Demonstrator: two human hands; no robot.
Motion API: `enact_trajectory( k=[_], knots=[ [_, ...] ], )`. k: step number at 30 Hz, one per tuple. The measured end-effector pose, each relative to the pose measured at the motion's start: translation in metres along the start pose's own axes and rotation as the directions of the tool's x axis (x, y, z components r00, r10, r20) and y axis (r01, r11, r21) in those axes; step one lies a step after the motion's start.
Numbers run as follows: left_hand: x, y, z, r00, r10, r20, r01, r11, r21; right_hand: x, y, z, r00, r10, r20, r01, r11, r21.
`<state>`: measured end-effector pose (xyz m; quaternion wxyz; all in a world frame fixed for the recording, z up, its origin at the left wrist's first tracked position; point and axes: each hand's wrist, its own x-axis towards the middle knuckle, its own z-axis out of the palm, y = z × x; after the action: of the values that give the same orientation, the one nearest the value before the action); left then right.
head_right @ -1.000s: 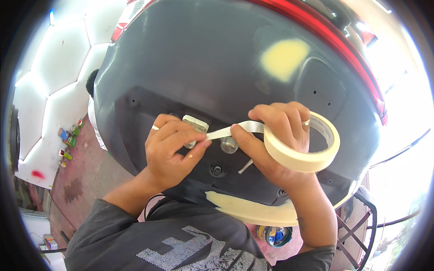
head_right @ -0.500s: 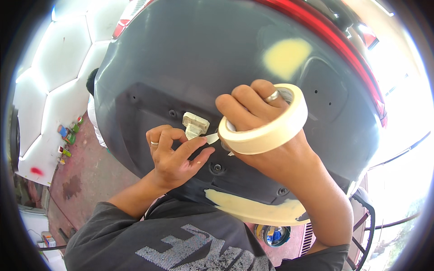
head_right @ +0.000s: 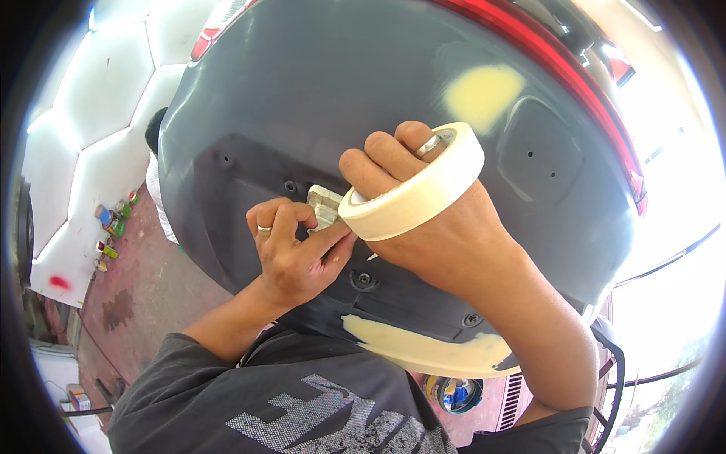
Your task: The person applies masking tape to the rear of a car, covering the license plate area, sensors, and trim. They repeatedly tear and place strips of tape to protect these components, likely in preparation for painting or bodywork.
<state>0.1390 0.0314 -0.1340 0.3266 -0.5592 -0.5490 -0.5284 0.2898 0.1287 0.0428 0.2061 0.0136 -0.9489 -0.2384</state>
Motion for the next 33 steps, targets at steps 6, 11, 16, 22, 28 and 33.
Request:
enact_trajectory(
  k=[6, 11, 16, 22, 28, 33],
  knots=[
    [-0.002, 0.0, 0.004, 1.0, -0.006, -0.028, 0.006, 1.0, -0.003, 0.003, 0.006, 0.007, 0.997, -0.05, -0.06, 0.048, 0.998, -0.033],
    [0.0, 0.007, 0.011, 0.998, -0.056, -0.023, 0.056, 0.998, 0.022, 0.002, 0.005, 0.008, 0.998, -0.048, -0.044, 0.047, 0.998, -0.039],
    [-0.002, 0.008, 0.013, 0.997, -0.074, -0.013, 0.074, 0.996, 0.038, 0.004, -0.001, 0.007, 1.0, -0.022, -0.008, 0.022, 1.0, -0.017],
    [-0.005, 0.005, 0.015, 0.998, -0.06, -0.007, 0.06, 0.997, 0.04, -0.001, -0.001, 0.01, 1.0, -0.007, -0.005, 0.007, 1.0, -0.019],
    [-0.002, 0.009, 0.014, 0.996, -0.086, 0.024, 0.086, 0.996, 0.008, -0.005, -0.003, 0.008, 1.0, 0.014, 0.018, -0.014, 0.999, -0.029],
    [-0.003, 0.009, 0.01, 0.996, -0.068, 0.051, 0.066, 0.997, 0.045, -0.013, -0.004, 0.007, 0.998, 0.056, 0.042, -0.055, 0.998, -0.026]
  ],
)
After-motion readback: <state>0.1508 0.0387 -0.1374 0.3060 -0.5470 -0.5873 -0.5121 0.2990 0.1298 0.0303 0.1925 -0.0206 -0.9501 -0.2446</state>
